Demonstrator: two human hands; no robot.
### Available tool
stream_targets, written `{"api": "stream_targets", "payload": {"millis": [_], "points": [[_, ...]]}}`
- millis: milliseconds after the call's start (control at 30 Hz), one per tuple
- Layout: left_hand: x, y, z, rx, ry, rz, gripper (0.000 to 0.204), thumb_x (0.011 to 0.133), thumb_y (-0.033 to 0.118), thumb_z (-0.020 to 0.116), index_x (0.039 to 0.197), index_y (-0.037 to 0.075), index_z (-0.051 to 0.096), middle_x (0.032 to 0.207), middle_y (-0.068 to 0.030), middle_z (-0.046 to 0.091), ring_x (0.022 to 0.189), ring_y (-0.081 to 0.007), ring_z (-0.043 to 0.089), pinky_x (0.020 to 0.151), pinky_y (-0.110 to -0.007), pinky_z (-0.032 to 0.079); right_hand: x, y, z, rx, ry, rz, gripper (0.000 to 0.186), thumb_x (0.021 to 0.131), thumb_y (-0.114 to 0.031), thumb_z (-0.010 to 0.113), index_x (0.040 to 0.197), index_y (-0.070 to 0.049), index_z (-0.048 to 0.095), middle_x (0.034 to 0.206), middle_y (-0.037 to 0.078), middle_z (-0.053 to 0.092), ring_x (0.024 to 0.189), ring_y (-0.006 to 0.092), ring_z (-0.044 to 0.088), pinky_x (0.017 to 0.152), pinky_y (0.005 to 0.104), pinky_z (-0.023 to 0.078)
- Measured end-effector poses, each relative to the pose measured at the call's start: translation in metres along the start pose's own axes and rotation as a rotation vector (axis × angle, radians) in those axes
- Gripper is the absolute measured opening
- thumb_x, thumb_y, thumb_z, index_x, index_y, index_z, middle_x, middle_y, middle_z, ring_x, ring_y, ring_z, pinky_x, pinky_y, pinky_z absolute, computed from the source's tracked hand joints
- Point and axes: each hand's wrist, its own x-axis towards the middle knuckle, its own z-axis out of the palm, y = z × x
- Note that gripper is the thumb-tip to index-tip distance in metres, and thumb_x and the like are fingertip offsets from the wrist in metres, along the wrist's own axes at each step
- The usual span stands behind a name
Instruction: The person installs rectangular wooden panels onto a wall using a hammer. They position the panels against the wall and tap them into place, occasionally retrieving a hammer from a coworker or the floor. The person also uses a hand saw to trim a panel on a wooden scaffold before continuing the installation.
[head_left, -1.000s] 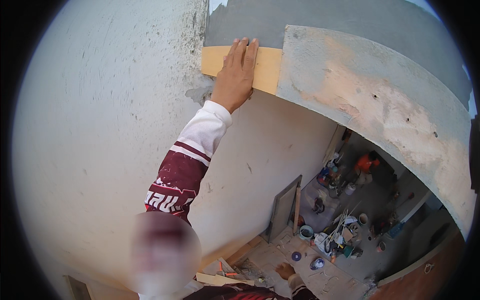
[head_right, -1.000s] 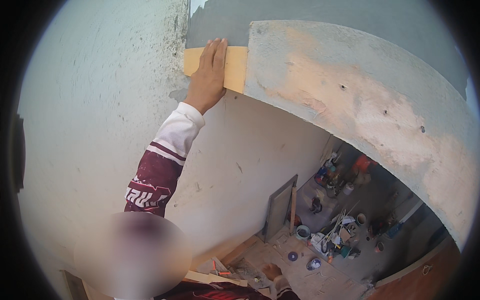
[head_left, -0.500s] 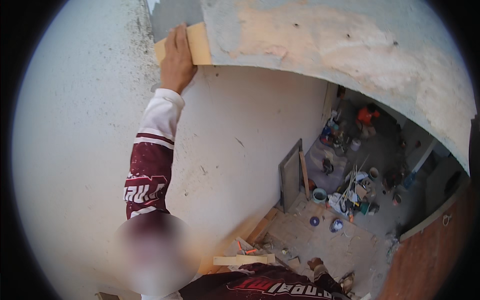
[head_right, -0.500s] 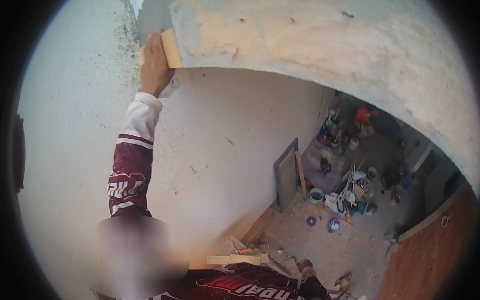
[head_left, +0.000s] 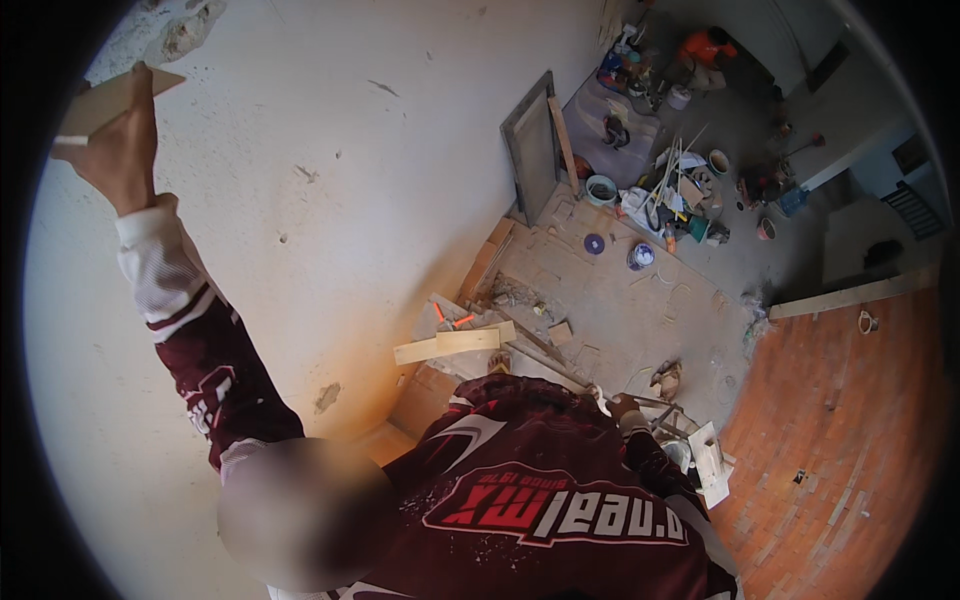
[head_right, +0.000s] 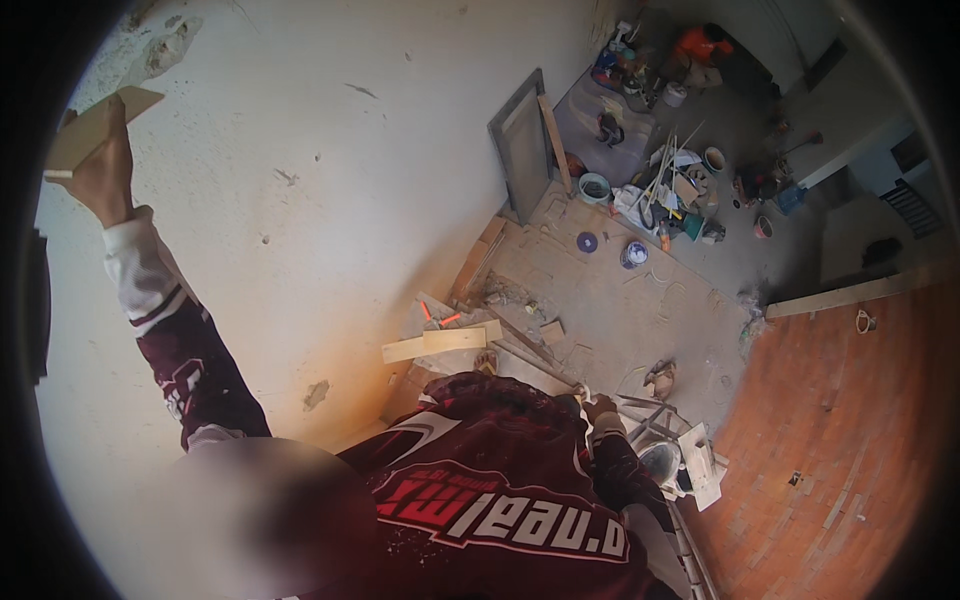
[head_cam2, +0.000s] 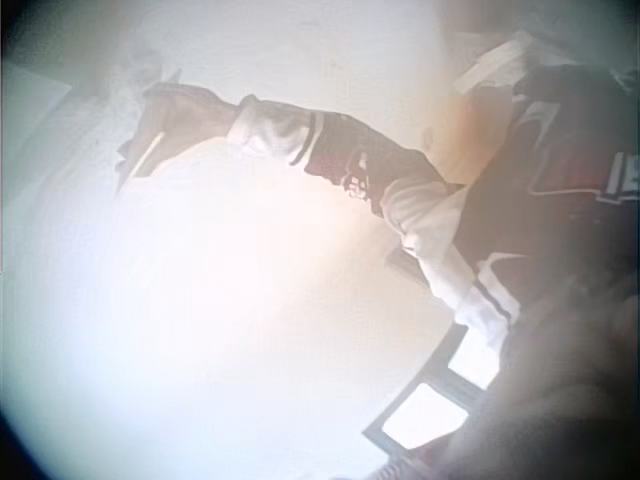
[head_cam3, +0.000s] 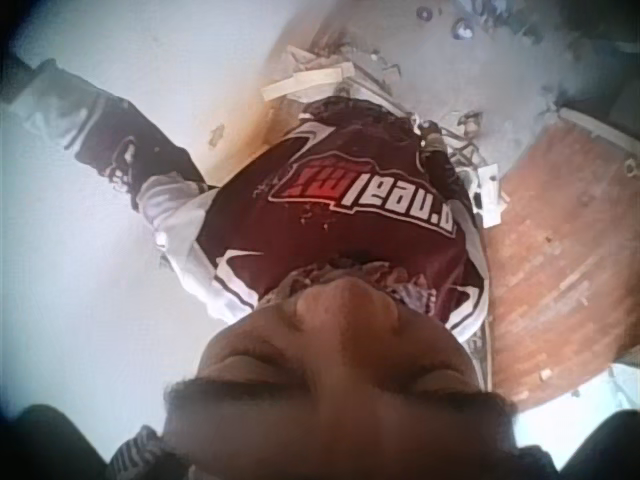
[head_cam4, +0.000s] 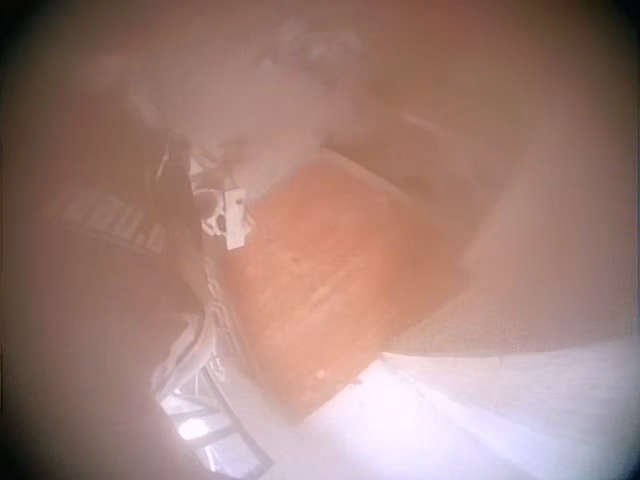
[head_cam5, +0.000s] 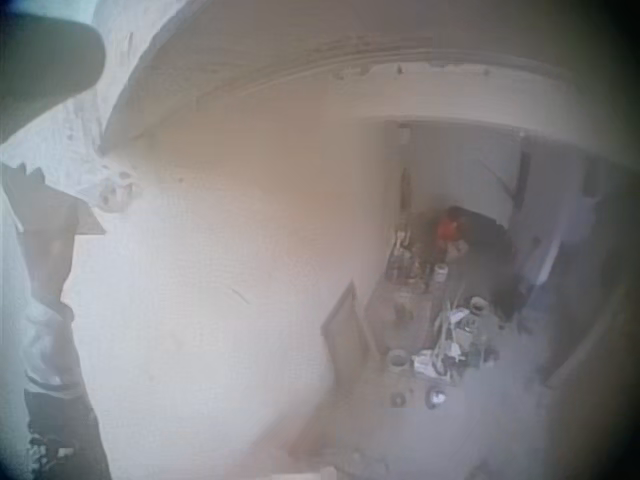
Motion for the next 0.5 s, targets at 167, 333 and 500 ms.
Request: {"api": "stream_targets", "payload": {"millis": [167, 333, 500], "points": [[-0.22, 0.114, 0.006, -0.565, -0.361, -0.561, 0.101, 0.078, 0.027, 0.084, 0.15, -0.002, 0.02, 0.14, -0.0298, 0.045, 0.131, -0.0387, 0.049, 0.105, -0.048, 0.052, -0.006, 0.069, -0.022, -0.085, 0.031, -0.024, 0.056, 0.082, -0.046, 0.072, 0.124, -0.009, 0.066, 0.128, 0.019, 0.064, 0.121, 0.037, 0.06, 0.103, 0.045, 0.048], [-0.404, 0.221, -0.006, -0.841, -0.547, -1.242, 0.095, 0.081, 0.007, 0.079, 0.153, -0.002, 0.018, 0.141, -0.0254, 0.046, 0.131, -0.0336, 0.049, 0.107, -0.042, 0.045, 0.006, 0.034, -0.09, -0.114, 0.134, -0.184, 0.051, 0.082, -0.043, 0.073, 0.12, -0.009, 0.068, 0.116, 0.019, 0.069, 0.11, 0.0369, 0.065, 0.098, 0.0461, 0.05], [-0.499, 0.322, -0.052, -0.868, -0.458, -1.995, 0.078, 0.088, 0.011, 0.071, 0.148, -0.004, 0.023, 0.132, -0.021, 0.051, 0.118, -0.0298, 0.057, 0.096, -0.041, 0.052, -0.014, 0.009, -0.123, 0.086, 0.103, -0.294, 0.043, 0.09, -0.034, 0.068, 0.121, -0.004, 0.066, 0.113, 0.02, 0.07, 0.107, 0.0336, 0.068, 0.093, 0.042, 0.053]]}}
